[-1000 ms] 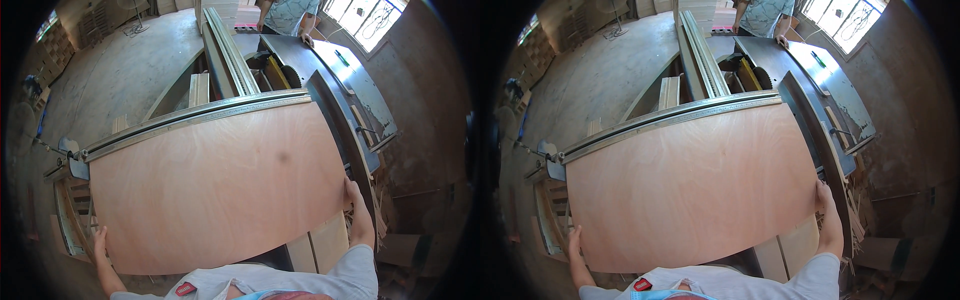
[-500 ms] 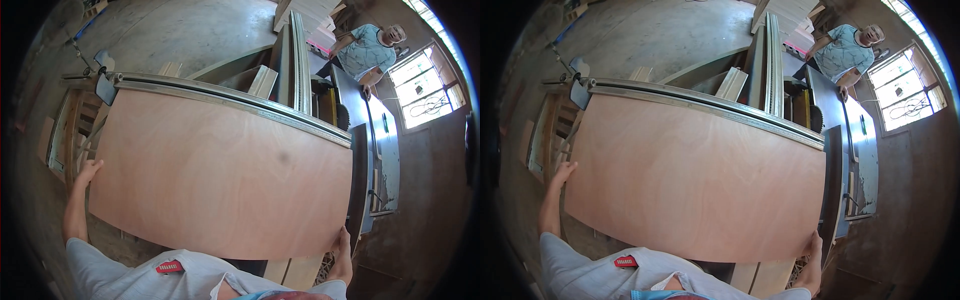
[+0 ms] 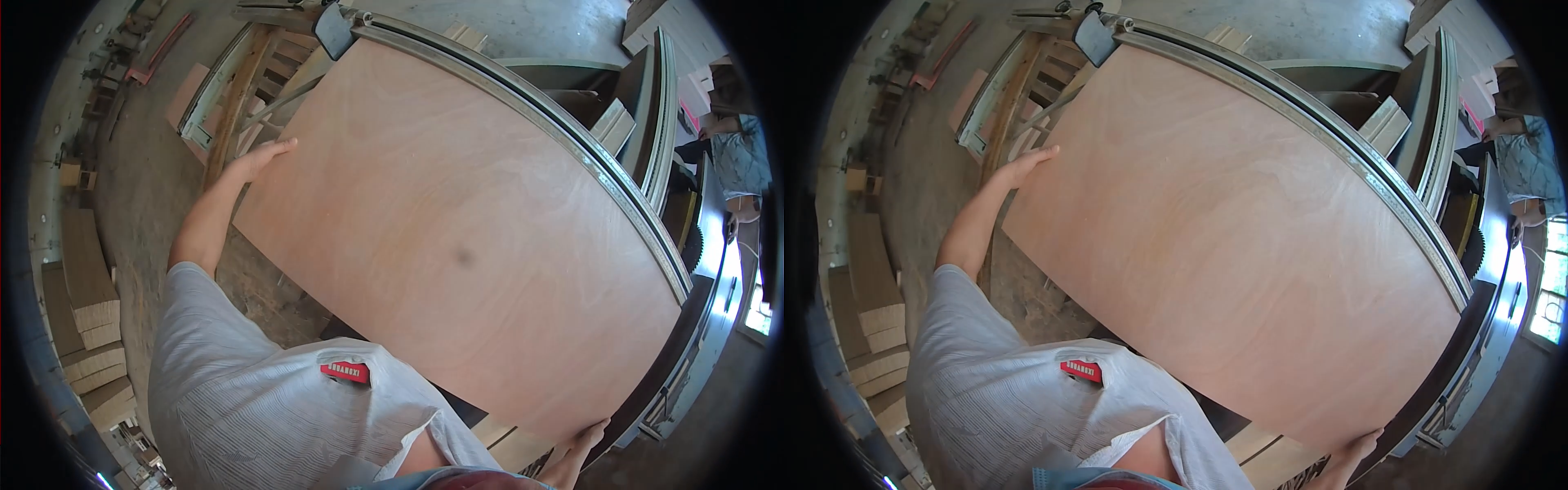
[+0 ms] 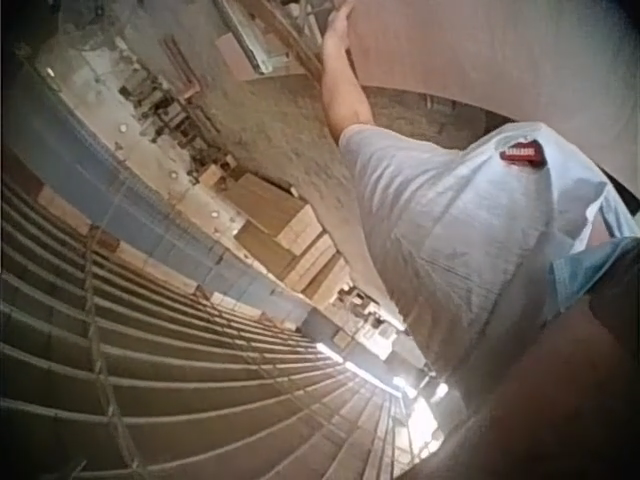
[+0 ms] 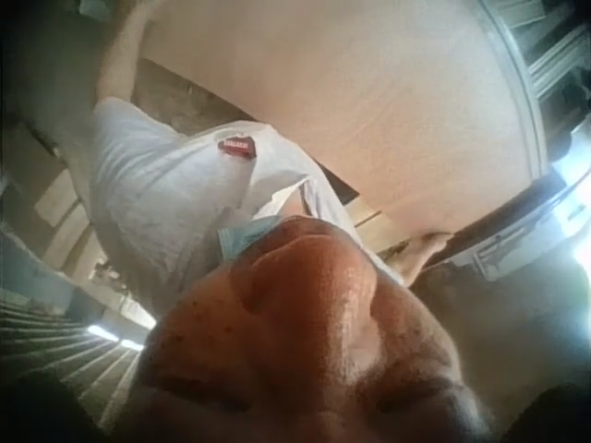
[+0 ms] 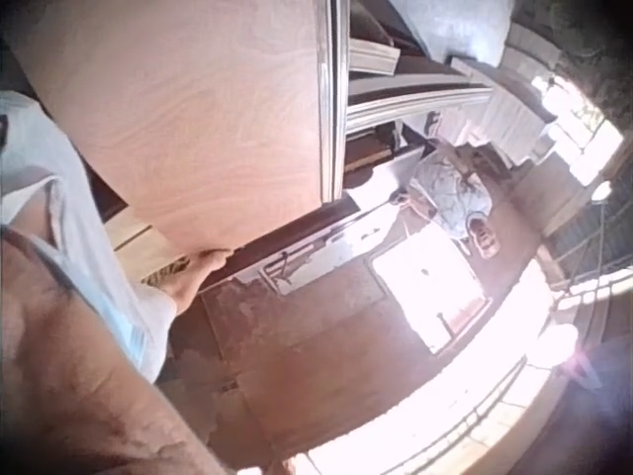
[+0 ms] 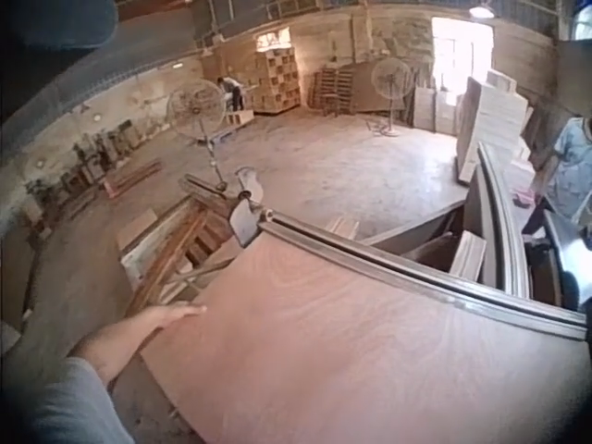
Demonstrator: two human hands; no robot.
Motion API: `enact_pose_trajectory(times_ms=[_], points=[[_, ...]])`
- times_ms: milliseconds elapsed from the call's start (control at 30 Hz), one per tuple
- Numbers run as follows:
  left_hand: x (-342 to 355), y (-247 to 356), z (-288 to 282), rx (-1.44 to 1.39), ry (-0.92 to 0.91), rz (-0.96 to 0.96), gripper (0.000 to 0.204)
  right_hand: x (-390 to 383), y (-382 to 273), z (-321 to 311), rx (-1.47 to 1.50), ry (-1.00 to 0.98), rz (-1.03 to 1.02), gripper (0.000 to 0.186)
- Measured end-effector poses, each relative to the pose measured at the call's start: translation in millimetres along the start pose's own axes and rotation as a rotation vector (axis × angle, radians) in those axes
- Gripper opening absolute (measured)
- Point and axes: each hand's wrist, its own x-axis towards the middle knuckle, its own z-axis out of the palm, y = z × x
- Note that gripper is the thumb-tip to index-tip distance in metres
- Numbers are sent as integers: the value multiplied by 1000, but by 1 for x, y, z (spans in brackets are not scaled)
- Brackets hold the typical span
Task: Cutting plywood boards and wood planks to size using a sliding table saw.
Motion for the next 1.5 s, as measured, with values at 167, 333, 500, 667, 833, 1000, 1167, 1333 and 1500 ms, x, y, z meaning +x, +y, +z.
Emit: enact_pose_trajectory(times_ms=[167,333,500,667,833,1000,1167,1333,1500], points=[[-11,15,-3,-17,82,-45,79,25,11,-13,-216,82,-46,80],[3,5,-28,-34,-1,-70,77,32,20,-10,-361,259,-132,86],[16,-18,-38,-144,-32,36,75,25,13,-1,119,-43,4,75],[-5,-10,11,474,685,457,53,40,18,-30,-981,357,-307,77],[-123,-98,137,78,-482,-298,68,38,32,-68,-420,-20,-302,60],[-186,-204,301,-245,-822,-512,86,36,37,-91,1,-555,128,86],[-194,-214,384,-833,-257,116,82,56,62,-99,0,-463,92,90],[-172,-214,420,-966,-11,247,81,80,85,-97,23,-425,-98,77],[-169,-216,430,-967,279,286,79,62,82,-100,66,-508,-95,79]])
